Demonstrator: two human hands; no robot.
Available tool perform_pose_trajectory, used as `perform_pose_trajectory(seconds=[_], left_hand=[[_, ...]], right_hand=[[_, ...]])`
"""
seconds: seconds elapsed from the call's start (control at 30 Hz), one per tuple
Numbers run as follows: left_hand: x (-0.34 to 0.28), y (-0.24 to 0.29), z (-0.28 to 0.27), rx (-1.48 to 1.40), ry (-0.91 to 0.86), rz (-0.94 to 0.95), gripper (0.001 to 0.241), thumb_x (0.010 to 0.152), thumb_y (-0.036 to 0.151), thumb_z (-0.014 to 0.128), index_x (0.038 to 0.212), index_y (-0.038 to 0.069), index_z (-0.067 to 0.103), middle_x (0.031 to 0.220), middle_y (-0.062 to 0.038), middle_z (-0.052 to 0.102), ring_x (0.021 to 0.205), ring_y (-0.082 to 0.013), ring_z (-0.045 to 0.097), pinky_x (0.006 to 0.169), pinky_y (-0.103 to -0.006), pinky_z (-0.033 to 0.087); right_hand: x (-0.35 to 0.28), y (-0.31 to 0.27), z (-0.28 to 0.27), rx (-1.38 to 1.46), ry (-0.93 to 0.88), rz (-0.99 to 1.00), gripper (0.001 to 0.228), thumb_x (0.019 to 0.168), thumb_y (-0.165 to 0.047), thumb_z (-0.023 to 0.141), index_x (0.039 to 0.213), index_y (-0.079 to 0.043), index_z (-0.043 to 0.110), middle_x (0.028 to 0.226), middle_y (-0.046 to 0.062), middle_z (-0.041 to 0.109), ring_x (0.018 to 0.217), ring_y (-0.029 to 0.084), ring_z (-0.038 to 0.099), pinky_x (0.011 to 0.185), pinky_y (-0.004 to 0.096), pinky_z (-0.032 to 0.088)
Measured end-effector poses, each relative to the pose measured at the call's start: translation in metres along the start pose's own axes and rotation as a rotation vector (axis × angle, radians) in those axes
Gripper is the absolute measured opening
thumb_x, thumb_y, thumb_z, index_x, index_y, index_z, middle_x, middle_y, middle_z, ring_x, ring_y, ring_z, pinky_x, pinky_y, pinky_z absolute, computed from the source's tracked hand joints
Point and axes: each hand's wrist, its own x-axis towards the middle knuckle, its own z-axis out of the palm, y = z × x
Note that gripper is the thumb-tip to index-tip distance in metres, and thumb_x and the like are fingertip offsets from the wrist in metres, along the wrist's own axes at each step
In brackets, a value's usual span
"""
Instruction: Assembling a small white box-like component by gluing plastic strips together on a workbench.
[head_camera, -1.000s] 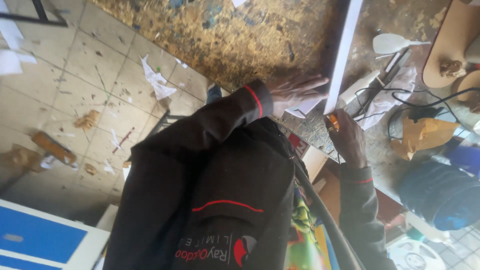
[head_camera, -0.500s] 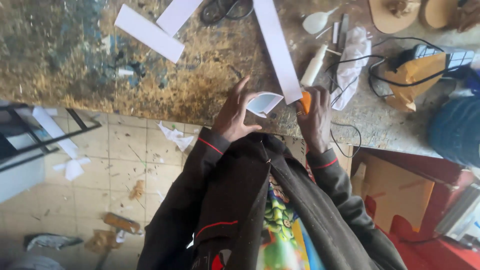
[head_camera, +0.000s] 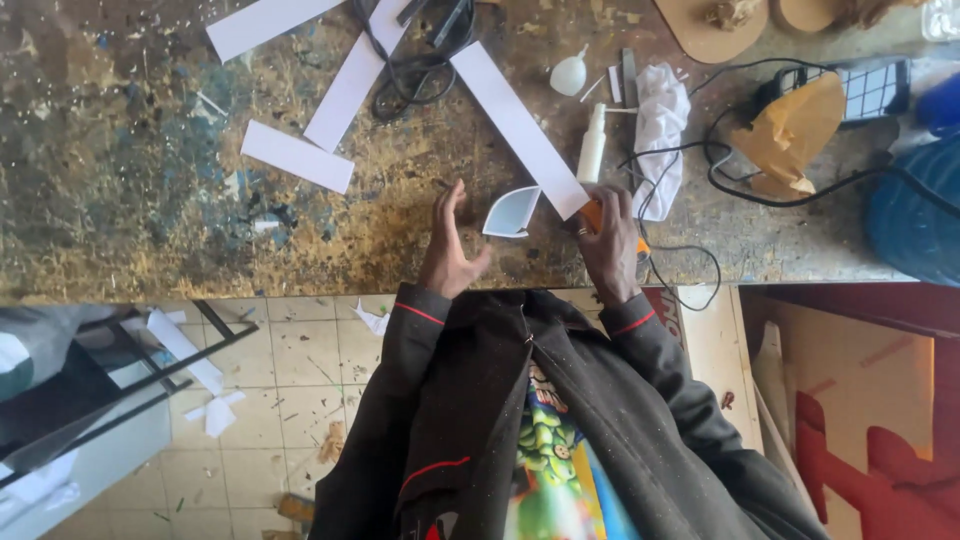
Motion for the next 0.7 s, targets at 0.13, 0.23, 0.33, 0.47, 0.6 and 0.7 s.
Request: perform_pose_trajectory(seconds=[0.13,0.23,0.33,0.47,0.6,0.7], left_hand=[[0.003,0.014,0.031,0.152,0.001,-0.017,0.148,0.076,0.049,0.108,0.183,0.006,0.015,0.180,-0.031,0.026,0.166,-0.0533,0.033,0.137,-0.0708,0.031],[0.009,0.015,0.050,0.244,0.212,0.019,0.151,0.064,0.063,0.109,0.180,0.006,0.030,0.169,-0.028,0.046,0.154,-0.0494,0.050,0.130,-0.0669,0.042],[0.018,0.008,0.046,0.203,0.216,-0.011,0.124,0.074,0.042,0.109,0.175,0.009,0.043,0.149,-0.014,0.071,0.138,-0.0356,0.067,0.121,-0.0537,0.048],[0.015,0.010,0.019,-0.221,0.073,-0.194,0.119,0.082,0.040,0.107,0.176,0.011,0.040,0.161,-0.026,0.053,0.143,-0.0456,0.060,0.113,-0.0606,0.058],[0.011,0.019,-0.009,-0.768,-0.031,-0.281,0.116,0.085,0.030,0.106,0.174,0.004,0.035,0.146,-0.033,0.061,0.130,-0.0368,0.067,0.107,-0.0510,0.064],[0.008,0.037,-0.019,-0.830,-0.077,-0.272,0.108,0.089,0.025,0.102,0.171,0.003,0.035,0.145,-0.037,0.062,0.126,-0.0388,0.070,0.099,-0.0505,0.070]], right_hand=[[0.000,0.000,-0.001,0.007,-0.036,0.028,0.045,0.099,-0.016,0.087,0.138,-0.017,0.065,0.126,0.012,0.065,0.110,0.052,0.074,0.083,0.067,0.064],[-0.005,0.001,0.000,0.036,-0.008,0.016,0.046,0.100,-0.014,0.088,0.140,-0.013,0.064,0.128,0.015,0.065,0.114,0.054,0.072,0.085,0.067,0.063],[-0.009,-0.003,-0.002,0.044,-0.007,0.038,0.048,0.098,-0.013,0.087,0.140,-0.015,0.064,0.131,0.015,0.067,0.114,0.055,0.073,0.085,0.069,0.062],[-0.019,-0.025,-0.025,0.059,0.038,0.089,0.049,0.100,-0.012,0.087,0.143,-0.014,0.064,0.139,0.012,0.066,0.121,0.051,0.073,0.089,0.066,0.064],[-0.026,-0.060,-0.060,0.380,-0.026,0.103,0.023,0.110,-0.020,0.084,0.127,-0.009,0.073,0.117,0.017,0.071,0.111,0.044,0.079,0.090,0.046,0.070],[-0.025,-0.110,-0.076,0.652,-0.204,0.123,0.044,0.100,-0.016,0.090,0.138,-0.007,0.071,0.121,0.020,0.074,0.117,0.044,0.080,0.099,0.053,0.069]])
